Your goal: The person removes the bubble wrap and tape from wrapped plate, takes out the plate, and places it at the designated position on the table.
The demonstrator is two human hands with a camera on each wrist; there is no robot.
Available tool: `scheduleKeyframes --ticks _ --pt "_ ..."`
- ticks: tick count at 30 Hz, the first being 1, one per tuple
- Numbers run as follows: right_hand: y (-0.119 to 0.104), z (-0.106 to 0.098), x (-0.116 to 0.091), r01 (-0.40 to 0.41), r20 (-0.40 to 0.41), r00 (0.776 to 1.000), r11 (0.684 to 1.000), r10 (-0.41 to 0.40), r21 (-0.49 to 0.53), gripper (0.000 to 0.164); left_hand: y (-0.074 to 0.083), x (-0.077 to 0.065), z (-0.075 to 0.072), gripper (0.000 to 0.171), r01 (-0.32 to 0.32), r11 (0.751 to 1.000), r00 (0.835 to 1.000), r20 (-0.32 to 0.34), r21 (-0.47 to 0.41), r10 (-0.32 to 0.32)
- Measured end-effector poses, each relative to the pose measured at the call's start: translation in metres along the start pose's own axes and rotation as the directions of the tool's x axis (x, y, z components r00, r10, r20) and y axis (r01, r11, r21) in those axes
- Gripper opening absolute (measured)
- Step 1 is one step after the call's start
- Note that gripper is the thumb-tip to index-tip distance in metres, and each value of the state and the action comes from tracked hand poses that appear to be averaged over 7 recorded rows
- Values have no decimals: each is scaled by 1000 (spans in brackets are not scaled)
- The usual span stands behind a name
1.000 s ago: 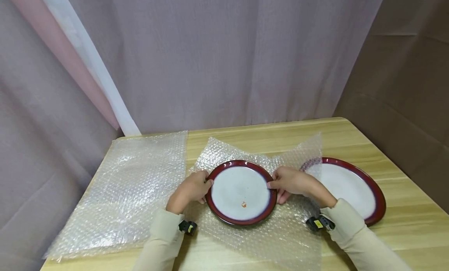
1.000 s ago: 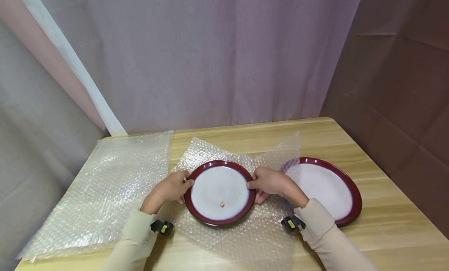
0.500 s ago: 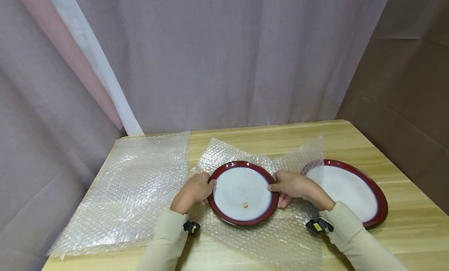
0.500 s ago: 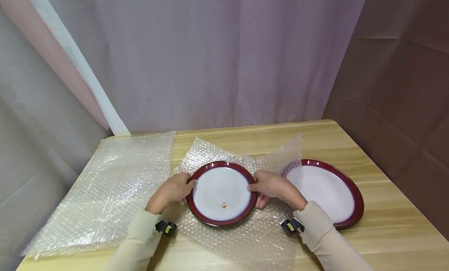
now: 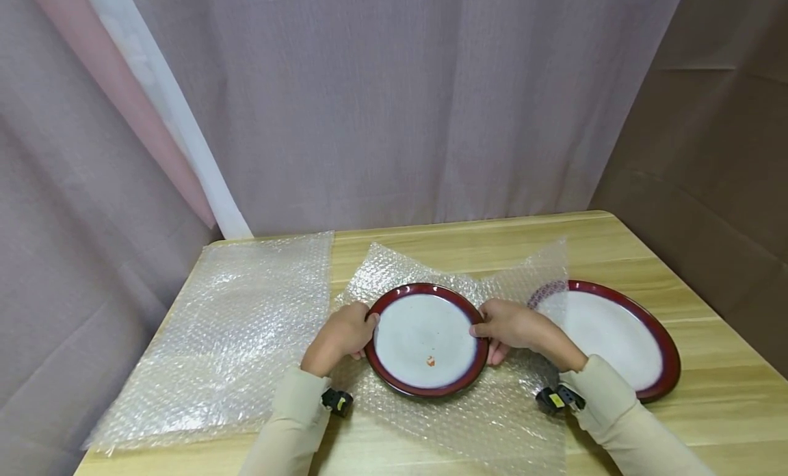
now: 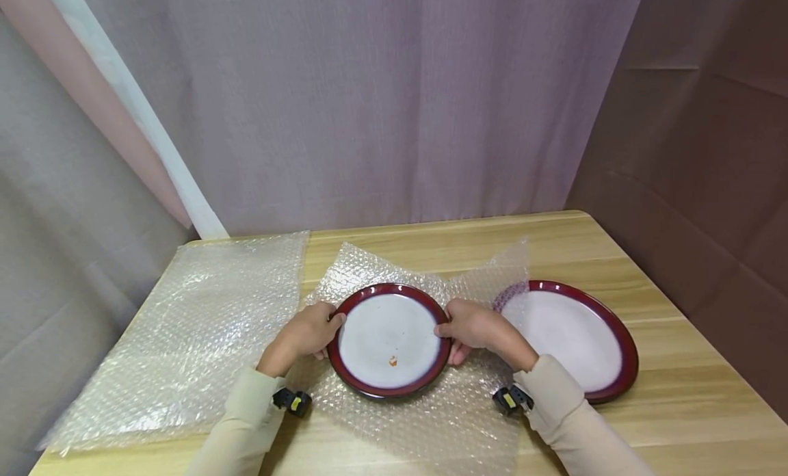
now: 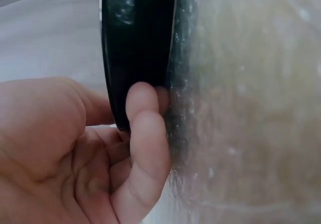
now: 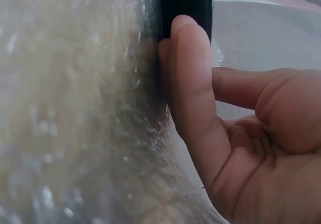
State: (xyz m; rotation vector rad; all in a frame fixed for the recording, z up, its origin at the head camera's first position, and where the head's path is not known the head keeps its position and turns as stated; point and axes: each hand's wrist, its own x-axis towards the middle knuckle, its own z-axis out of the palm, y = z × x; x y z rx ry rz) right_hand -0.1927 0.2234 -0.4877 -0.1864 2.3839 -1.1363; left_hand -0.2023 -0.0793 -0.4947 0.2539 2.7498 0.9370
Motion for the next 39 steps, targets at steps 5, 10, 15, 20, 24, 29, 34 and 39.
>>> scheduleKeyframes --ticks 5,10,15,20,24,29,34,39 --pt "-1 -1 0 -1 -17 1000 999 0 -33 17 -1 0 0 29 5 1000 1000 -10 -7 -5" --pt "-3 -1 0 -5 -17 1000 1000 4 -29 16 -3 1 0 30 1 1000 1000 -12 -20 -2" --pt "-5 -2 0 2 -30 1000 1000 -2 -3 17 -5 2 0 29 -19 998 999 -34 -59 17" --pt "-5 -3 2 7 -50 999 999 -5 33 14 -8 1 0 28 -43 994 997 -62 -104 37" --pt "-5 -4 2 45 -78 996 996 -39 81 14 -9 2 0 29 -41 989 996 -89 -143 28" --pt "-1 -5 4 108 -152 985 981 -83 160 33 -9 6 3 31 -85 970 993 -98 -226 64" --pt "6 -6 9 102 -216 975 974 -57 204 42 -10 9 6 34 -99 952 993 -91 -289 76" --pt "12 -5 14 96 -225 973 970 -44 225 46 -14 12 3 24 -72 988 956 -290 -137 30"
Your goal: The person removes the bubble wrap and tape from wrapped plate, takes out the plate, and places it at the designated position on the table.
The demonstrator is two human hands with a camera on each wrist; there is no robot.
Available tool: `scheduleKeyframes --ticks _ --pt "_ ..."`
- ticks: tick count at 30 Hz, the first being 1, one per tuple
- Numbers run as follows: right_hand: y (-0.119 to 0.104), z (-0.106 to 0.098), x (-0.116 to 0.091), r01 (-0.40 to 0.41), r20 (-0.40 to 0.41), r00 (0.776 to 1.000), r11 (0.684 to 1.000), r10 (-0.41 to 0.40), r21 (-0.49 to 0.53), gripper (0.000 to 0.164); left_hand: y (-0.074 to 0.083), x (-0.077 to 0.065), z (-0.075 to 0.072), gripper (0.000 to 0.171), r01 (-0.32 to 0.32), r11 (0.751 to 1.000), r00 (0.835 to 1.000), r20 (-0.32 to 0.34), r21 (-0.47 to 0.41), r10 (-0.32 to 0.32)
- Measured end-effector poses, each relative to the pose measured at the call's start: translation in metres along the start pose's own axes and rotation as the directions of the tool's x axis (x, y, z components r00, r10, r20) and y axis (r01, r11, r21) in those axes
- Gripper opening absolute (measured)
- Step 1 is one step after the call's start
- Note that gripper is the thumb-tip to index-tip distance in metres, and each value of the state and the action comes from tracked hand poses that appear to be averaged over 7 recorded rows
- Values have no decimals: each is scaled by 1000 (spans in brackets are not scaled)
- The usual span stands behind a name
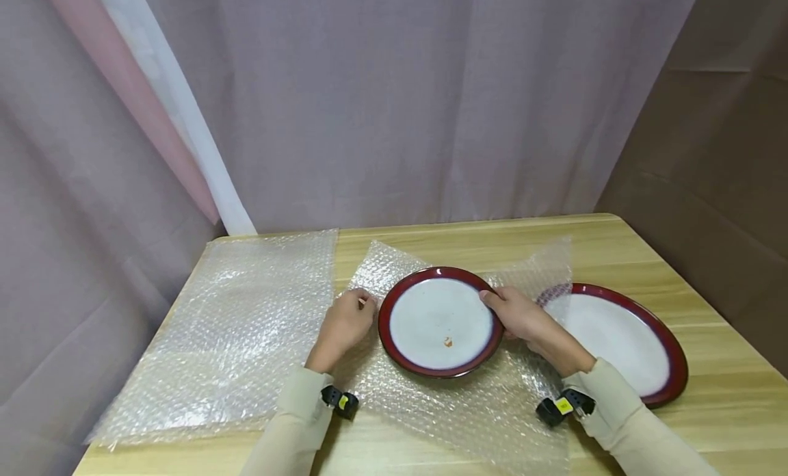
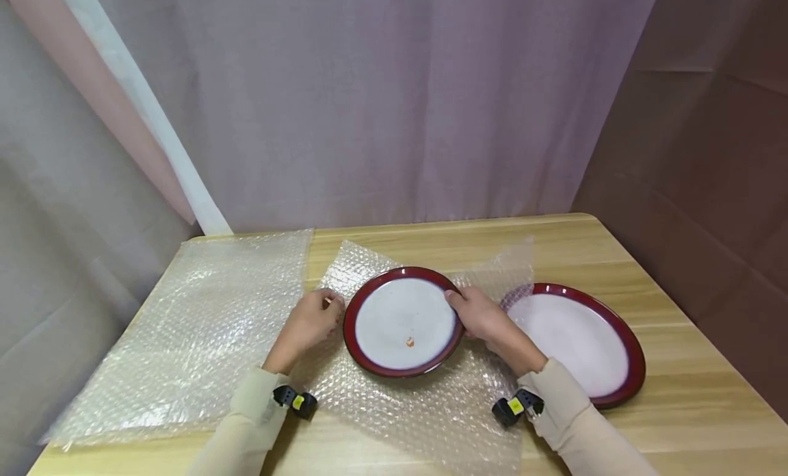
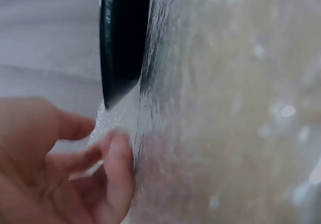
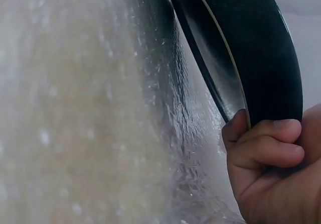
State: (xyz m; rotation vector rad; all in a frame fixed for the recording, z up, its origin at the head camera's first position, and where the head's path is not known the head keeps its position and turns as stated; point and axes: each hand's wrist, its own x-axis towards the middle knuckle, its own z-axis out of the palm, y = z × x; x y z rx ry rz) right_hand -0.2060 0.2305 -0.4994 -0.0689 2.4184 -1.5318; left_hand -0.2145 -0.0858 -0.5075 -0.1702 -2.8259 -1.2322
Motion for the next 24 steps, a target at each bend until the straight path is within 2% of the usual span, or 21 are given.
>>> scheduleKeyframes --ticks 3,6,9,13,20,24 --pt "2 0 0 -3 1 1000 1000 3 20 45 -3 2 -2 25 18 989 986 -166 145 7" --pt "2 1 1 -1 -4 1000 999 2 33 43 -6 3 -3 40 46 981 971 -240 187 0" --pt "2 1 2 3 -7 1000 999 -3 45 41 -9 4 -4 50 81 980 971 -236 184 -36" --pt "3 1 3 6 -10 1000 998 -5 62 39 -10 5 -6 50 101 982 975 -212 158 -66" --pt "4 -1 12 25 30 999 994 -29 110 39 -15 12 -11 27 104 991 965 -249 81 -81" --pt "4 -3 18 27 46 998 992 -33 125 41 -18 15 -12 21 108 994 969 -224 2 -105"
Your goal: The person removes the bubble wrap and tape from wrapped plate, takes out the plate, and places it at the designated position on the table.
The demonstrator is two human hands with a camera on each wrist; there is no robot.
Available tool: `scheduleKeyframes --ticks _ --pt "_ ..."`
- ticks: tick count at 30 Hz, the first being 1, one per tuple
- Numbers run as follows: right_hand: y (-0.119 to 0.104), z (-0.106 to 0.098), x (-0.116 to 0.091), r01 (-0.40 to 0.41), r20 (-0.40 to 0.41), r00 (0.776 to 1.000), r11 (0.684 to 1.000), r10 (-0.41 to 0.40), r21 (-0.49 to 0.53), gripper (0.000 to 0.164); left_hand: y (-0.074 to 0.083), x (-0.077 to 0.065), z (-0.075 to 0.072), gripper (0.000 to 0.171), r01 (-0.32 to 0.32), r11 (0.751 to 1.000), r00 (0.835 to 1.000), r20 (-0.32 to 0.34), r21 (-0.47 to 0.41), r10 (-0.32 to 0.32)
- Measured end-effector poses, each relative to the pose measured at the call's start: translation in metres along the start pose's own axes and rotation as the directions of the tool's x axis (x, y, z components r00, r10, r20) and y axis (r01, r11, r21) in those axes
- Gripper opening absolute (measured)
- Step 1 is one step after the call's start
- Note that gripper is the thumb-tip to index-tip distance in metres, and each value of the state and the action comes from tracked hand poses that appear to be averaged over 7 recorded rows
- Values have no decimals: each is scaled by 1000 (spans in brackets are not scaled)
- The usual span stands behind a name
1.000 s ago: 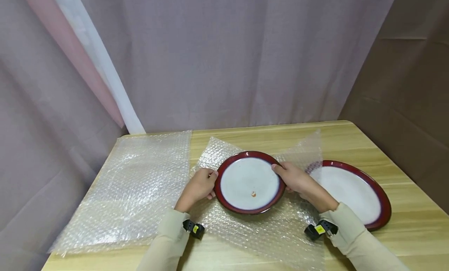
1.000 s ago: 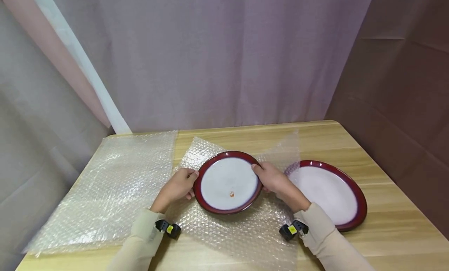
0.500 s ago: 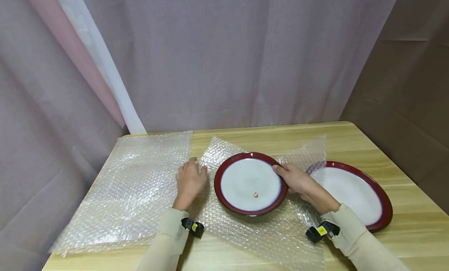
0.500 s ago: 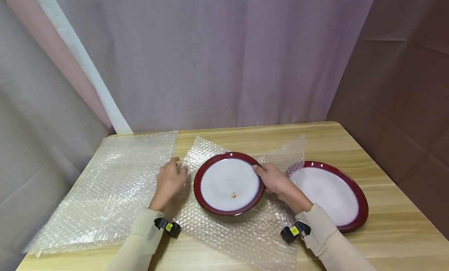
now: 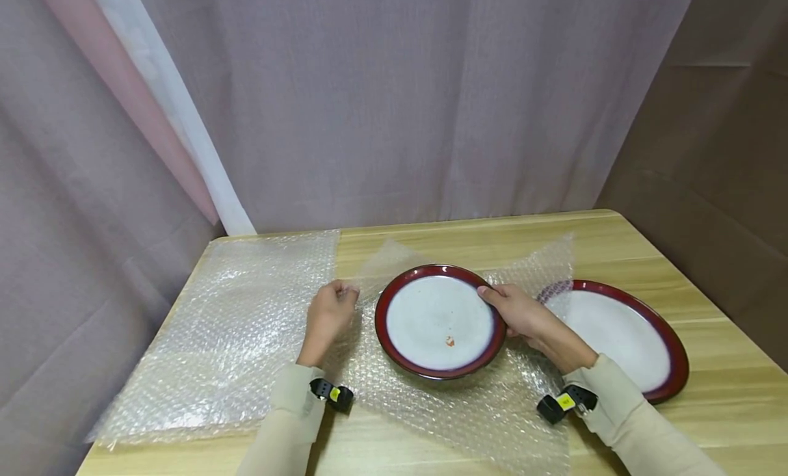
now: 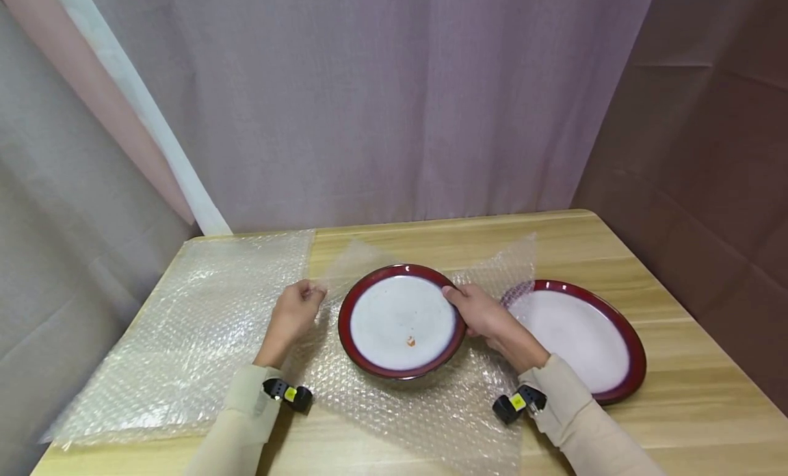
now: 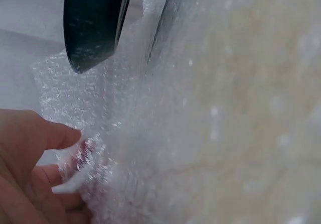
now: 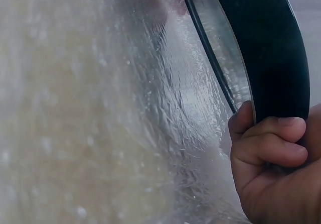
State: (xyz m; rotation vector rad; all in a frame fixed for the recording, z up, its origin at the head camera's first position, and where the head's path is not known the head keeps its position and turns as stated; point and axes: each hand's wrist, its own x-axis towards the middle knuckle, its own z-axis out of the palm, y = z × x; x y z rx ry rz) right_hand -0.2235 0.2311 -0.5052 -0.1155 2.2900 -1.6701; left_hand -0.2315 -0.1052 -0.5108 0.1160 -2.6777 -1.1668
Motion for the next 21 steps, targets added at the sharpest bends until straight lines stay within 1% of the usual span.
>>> scheduleKeyframes --ticks 2,5,9,11,13,17,21 --pt "-1 -1 -1 -3 5 1000 1000 3 9 41 -1 0 0 20 9 999 1000 22 -33 -9" --pt "-1 -3 -2 -4 10 1000 1000 4 15 41 -1 1 0 19 7 999 999 38 -39 -5" --pt "-2 -7 -5 4 -11 1000 1000 -4 0 43 -1 1 1 17 0 1000 999 34 -24 1" --pt "-2 -10 -7 15 -19 1000 1000 -16 -7 46 -2 1 1 16 -9 1000 1000 29 -19 10" --pt "-3 -12 -10 28 -27 999 999 -28 -21 51 -3 1 2 16 -4 1000 1000 26 -19 5" --pt "-6 -17 -16 34 -52 998 998 -36 -47 57 -8 1 1 19 16 998 999 36 -55 -14" --pt "-9 -23 -22 40 -68 997 998 -43 -47 56 -11 1 0 18 35 995 998 46 -93 -31"
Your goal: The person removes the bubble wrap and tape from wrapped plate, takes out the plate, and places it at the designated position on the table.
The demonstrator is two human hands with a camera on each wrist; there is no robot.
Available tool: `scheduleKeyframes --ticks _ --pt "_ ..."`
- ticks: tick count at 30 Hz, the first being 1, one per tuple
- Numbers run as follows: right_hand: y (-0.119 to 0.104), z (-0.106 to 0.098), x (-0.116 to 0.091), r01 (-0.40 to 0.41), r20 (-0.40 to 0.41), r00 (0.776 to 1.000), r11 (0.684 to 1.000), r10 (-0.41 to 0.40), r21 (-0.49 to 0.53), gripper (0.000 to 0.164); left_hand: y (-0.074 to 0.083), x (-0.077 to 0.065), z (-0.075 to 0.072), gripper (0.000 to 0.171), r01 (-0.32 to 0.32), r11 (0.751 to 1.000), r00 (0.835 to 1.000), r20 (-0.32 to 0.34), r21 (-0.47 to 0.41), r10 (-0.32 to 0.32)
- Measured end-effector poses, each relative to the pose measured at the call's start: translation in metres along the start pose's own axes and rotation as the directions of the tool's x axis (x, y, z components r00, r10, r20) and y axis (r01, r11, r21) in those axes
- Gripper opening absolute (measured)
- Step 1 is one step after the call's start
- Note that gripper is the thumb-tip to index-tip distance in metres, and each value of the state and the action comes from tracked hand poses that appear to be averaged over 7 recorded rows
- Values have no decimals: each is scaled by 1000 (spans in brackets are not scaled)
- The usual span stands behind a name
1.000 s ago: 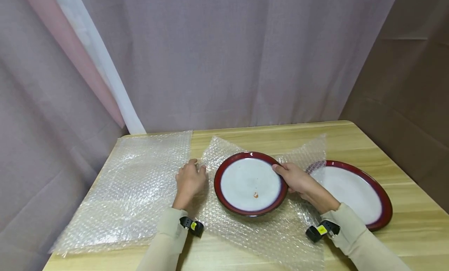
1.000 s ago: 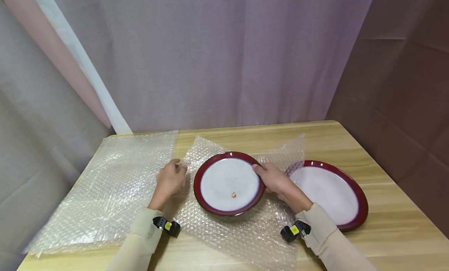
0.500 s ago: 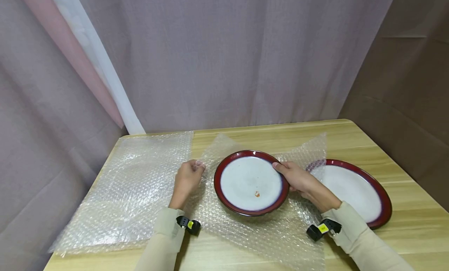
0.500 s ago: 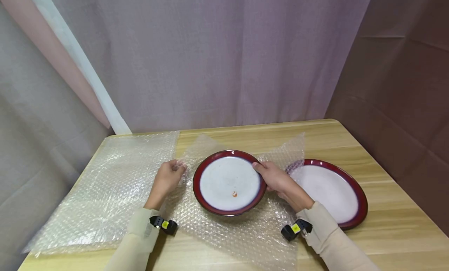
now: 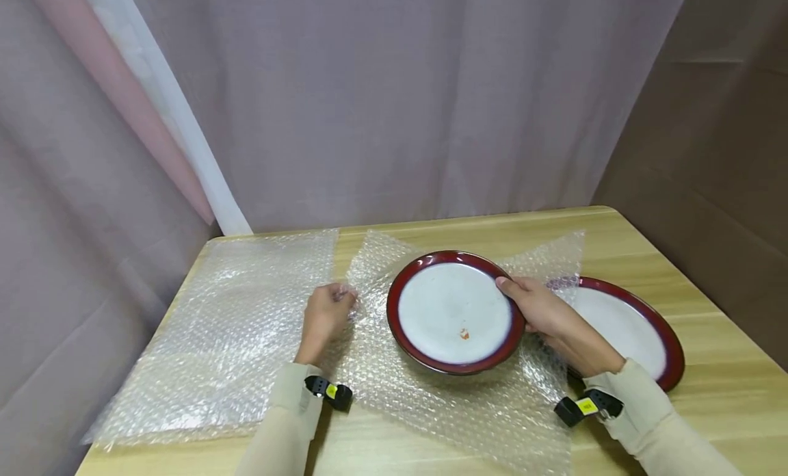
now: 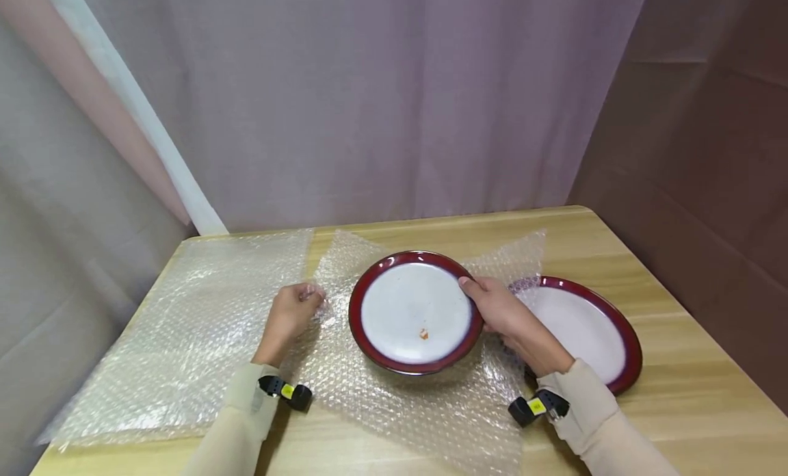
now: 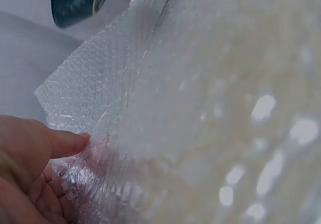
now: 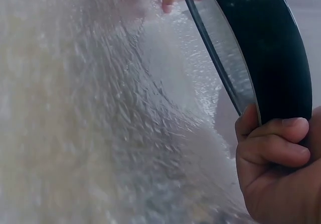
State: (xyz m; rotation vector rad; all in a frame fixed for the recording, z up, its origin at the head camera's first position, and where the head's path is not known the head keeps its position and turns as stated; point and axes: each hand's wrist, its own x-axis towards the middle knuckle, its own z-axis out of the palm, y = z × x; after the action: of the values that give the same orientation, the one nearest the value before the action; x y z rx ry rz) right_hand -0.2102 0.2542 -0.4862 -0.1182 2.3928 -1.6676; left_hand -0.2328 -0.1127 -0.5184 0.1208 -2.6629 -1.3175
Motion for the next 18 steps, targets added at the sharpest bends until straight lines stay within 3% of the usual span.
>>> scheduleKeyframes --ticks 7,18 --pt "1 -18 -11 42 -34 998 999 -43 -18 59 -5 3 1 19 18 1000 1000 10 -15 -17" --pt "18 -45 -36 16 -105 994 998 -22 -58 62 -9 6 -1 23 0 997 1000 -4 -81 0"
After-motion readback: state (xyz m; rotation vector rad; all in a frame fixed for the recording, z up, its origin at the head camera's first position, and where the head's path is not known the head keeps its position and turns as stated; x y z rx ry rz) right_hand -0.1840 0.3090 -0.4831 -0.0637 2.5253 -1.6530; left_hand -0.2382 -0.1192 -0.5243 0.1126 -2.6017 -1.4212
